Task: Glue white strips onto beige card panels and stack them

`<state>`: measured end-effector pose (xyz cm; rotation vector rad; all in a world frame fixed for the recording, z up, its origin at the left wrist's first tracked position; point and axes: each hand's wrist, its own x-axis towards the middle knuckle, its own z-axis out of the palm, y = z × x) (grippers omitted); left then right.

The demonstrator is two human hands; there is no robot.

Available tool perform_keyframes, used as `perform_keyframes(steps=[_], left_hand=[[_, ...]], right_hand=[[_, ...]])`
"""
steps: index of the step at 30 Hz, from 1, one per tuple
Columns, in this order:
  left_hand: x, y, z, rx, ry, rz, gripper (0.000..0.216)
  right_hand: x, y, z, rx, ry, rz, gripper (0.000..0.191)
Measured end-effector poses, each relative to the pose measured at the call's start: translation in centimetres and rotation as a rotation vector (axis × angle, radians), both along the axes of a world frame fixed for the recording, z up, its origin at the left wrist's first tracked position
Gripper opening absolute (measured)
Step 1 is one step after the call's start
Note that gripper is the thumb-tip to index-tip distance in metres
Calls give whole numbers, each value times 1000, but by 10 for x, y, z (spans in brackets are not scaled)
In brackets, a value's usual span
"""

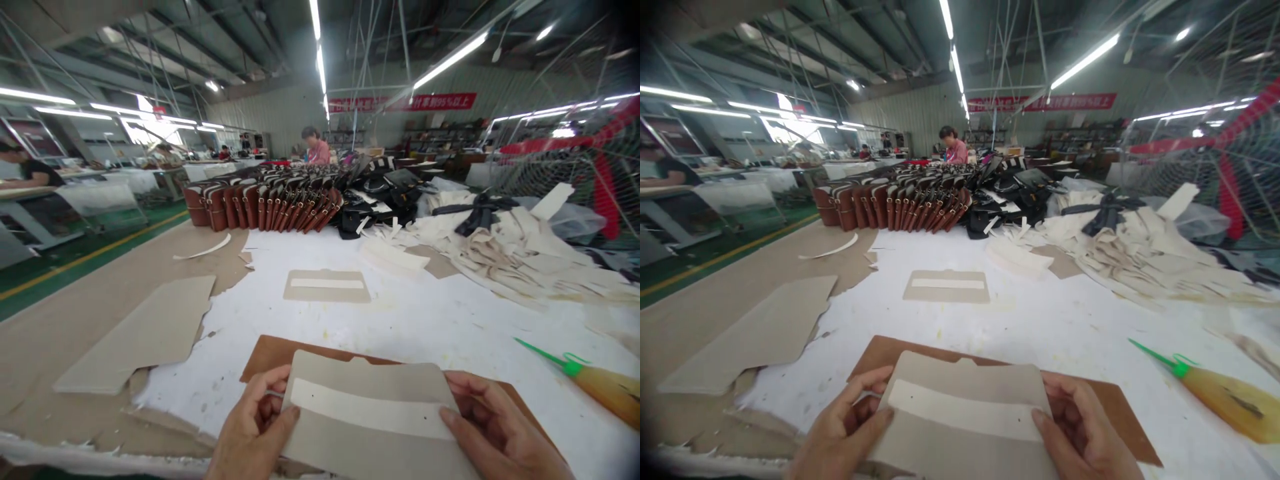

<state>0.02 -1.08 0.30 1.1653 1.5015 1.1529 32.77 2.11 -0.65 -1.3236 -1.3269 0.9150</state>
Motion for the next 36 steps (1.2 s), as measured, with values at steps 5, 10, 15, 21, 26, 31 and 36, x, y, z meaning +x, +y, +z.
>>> perform_keyframes(steps=[5,10,15,21,26,31,36], left_hand=[[-12,41,51,54,20,70,47],[-31,142,56,84,336,148,32],[-40,213,21,23,440,124,29],[-45,231,3,-1,538,165,35],[-48,214,1,23,552,133,37],[-37,201,-4,60,548,79,40],[-27,211,-4,75,549,76,40]], right_hand=[[-9,69,49,-116,-118,80,38],[-49,179,43,-42,-241,14,28],[-74,250,6,-60,-394,-23,26],[-72,275,-17,-30,-617,-48,33],[-63,268,-29,71,-753,-56,34],[-70,253,-44,170,-892,28,37],[-89,242,-51,232,-1034,39,48]])
